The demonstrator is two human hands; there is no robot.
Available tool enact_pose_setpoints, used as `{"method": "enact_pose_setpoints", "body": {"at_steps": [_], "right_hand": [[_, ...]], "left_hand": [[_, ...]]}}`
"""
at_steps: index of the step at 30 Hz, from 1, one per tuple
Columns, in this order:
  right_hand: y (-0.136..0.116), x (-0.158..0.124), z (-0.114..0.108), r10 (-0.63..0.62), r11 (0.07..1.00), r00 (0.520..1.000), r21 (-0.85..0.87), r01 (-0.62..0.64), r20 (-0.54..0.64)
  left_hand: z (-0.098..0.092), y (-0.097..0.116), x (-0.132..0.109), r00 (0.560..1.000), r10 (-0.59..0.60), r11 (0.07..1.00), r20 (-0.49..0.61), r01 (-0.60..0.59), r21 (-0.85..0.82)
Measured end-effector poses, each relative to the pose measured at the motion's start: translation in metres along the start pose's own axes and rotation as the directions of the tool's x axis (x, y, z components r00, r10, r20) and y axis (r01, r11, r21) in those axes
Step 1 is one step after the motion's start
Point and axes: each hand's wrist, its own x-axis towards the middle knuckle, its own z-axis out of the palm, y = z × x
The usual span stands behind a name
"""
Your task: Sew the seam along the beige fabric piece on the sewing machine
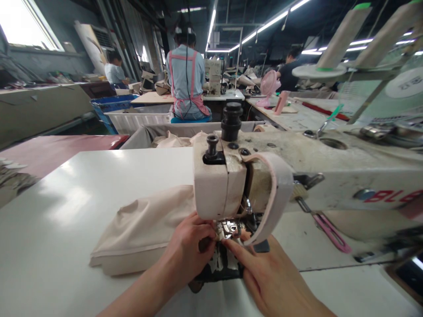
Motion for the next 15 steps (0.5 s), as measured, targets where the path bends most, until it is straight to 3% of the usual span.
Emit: {"method": "enact_pose_setpoints", "body": {"at_steps": [9, 15], "right_hand": [[0.005, -0.001, 0.001, -0.076, 0.992, 0.993, -0.105, 0.066, -0.089], [0.010, -0.002, 0.005, -0.136, 0.973, 0.984, -0.204, 0.111, -0.113]], "left_hand": [[0.005, -0.006, -0.002, 1.000, -0.006, 0.997, 0.007, 0.006, -0.077], [0.015, -0.015, -0.005, 0.996, 0.034, 0.999, -0.085, -0.034, 0.002]]}}
